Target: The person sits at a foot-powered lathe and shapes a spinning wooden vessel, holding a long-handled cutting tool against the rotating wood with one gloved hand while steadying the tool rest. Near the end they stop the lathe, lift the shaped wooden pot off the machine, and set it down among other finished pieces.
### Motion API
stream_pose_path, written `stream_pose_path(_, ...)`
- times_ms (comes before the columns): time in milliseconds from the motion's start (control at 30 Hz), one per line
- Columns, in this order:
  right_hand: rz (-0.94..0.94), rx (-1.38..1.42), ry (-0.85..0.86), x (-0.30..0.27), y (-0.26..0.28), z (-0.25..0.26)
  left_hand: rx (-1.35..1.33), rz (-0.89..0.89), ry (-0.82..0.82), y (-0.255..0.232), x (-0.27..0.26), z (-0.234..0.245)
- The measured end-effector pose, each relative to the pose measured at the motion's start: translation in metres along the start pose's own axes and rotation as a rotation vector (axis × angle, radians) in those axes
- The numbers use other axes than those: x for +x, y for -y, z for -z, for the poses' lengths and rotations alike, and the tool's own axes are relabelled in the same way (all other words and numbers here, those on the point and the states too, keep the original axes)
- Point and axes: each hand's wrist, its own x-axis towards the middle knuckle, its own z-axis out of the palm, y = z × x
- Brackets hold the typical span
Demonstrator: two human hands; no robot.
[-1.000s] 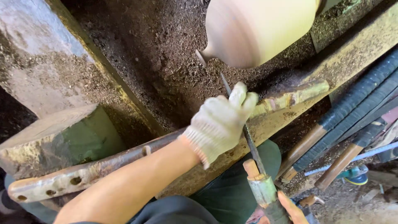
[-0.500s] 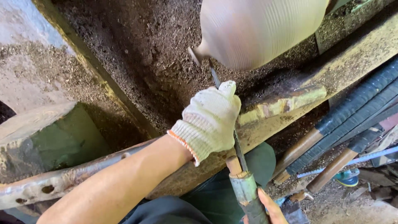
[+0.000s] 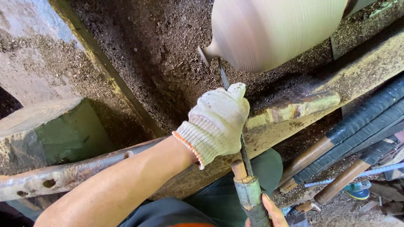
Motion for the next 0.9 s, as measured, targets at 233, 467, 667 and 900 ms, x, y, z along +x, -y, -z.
stream_pose_path(233,-0.018,0.013,-0.043,0.013,0.004,0.010,0.052,-0.013,0.040,0.001,-0.001,-0.001)
stream_pose_path(467,0.005,-0.020,0.011,0.015,0.005,0.020,0.046,-0.020,-0.029,0.001,-0.001,-0.004)
stream_pose_path(667,-0.067,-0.009,-0.028,0.043,0.011,0.051,0.041,-0.020,-0.052,0.001,-0.002,-0.004)
stream_pose_path(900,-0.012,-0.023,0.085,0.009,0.010,0.018,0.015,-0.029,-0.076,0.001,-0.003,-0.004)
